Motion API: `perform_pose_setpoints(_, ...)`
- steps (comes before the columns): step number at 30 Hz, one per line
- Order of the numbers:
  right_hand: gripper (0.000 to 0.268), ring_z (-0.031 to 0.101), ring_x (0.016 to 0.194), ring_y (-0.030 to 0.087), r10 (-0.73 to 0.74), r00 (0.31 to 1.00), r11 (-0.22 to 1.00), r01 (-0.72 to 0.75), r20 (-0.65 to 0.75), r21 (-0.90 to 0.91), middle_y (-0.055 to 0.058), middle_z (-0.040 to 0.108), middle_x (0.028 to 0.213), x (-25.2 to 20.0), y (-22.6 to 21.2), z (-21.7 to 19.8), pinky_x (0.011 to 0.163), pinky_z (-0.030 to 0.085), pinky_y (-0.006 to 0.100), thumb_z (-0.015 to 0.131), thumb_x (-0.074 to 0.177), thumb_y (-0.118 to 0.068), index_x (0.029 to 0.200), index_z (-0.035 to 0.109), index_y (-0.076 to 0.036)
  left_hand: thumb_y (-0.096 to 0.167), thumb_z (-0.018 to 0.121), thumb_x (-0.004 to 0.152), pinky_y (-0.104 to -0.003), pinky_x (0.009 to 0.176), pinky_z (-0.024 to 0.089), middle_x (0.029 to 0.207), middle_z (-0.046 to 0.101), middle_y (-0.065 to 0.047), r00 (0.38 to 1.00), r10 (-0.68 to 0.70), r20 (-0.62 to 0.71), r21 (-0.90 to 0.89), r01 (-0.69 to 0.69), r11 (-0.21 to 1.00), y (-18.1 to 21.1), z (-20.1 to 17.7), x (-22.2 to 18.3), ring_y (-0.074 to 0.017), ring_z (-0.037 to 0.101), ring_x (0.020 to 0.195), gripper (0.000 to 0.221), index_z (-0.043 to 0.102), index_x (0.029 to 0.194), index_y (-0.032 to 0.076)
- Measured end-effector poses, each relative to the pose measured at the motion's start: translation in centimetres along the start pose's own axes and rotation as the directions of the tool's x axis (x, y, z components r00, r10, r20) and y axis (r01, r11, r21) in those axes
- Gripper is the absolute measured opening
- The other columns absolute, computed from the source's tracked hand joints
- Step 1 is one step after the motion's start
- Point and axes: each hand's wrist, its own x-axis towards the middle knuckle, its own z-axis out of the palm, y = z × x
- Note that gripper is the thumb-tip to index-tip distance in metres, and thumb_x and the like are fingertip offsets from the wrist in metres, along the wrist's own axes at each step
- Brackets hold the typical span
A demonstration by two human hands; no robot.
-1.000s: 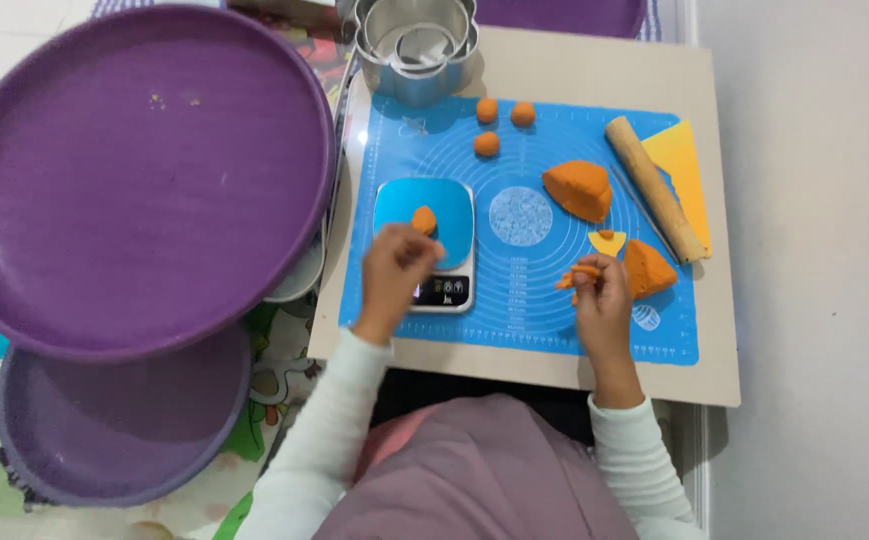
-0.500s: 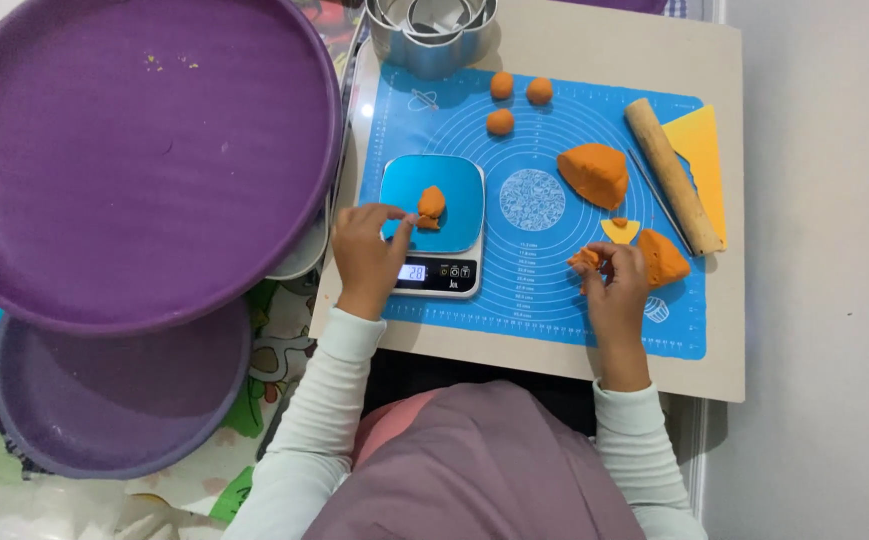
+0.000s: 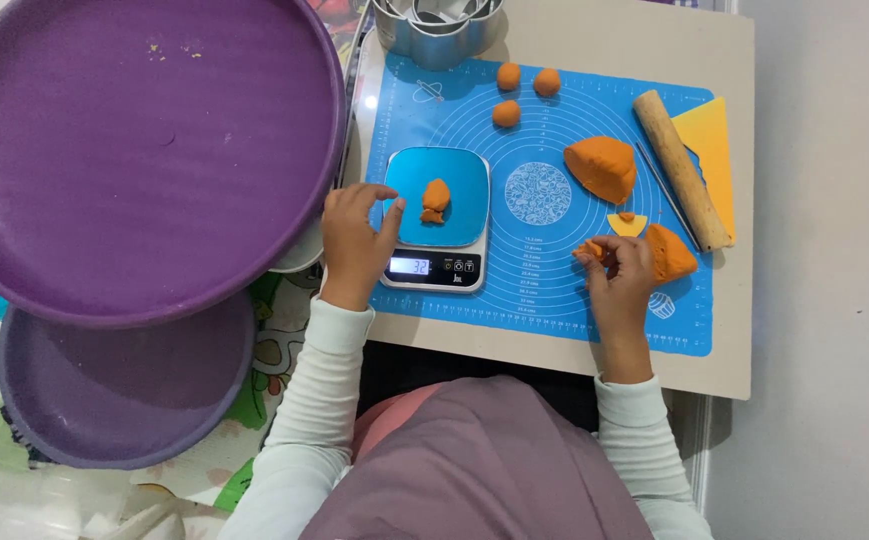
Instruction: The person is portioning out dough by cutting it into pieces, rolling them into balls, and weighing them on a digital scale to ensure uniformity.
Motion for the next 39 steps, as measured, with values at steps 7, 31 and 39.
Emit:
perform_pose_setpoints(7,0.022,0.064,0.079,0.023,0.012,1.000,0.999,-0.012,-0.001,-0.035,0.007,0.052,0.103,0.0,0.6,0.2,0.064,0.051,0.030,0.079,0.097,-0.015,0.110,0.068,-0.002,0.022,0.077,0.090,-0.053,0.091,0.051,0.108,0.068,-0.014,0.964,0.102,0.244,-0.044,-0.095,0.995,0.8,0.8,0.7,-0.0382,0.062,0.110,0.030,0.071,0.116,0.009)
perform_pose_setpoints(31,0.063,0.058,0.110,0.025,-0.142,0.985,0.941,0.103,0.101,0.323,0.013,0.059,0.122,-2.3,-6.7,0.6,0.090,0.049,0.038,0.063,0.093,-0.053,0.135,0.060,-0.006,0.041,0.052,0.104,-0.041,0.082,0.052,0.091,0.063,-0.006,0.925,0.379,0.013,-0.394,-0.343,0.853,4.7,8.6,-4.4,-0.0284,0.063,0.086,0.030,0.063,0.103,0.013)
perform_pose_setpoints(39,0.059,0.069,0.097,0.016,-0.219,0.931,0.791,-0.007,0.293,0.612,0.013,0.071,0.123,-2.6,-9.4,0.8,0.082,0.061,0.034,0.075,0.084,-0.032,0.135,0.063,-0.003,0.014,0.053,0.100,-0.032,0.065,0.049,0.070,0.063,-0.004,0.811,0.242,0.533,-0.768,0.343,0.541,12.8,1.3,-5.2,-0.0115,0.056,0.072,0.018,0.066,0.092,0.006)
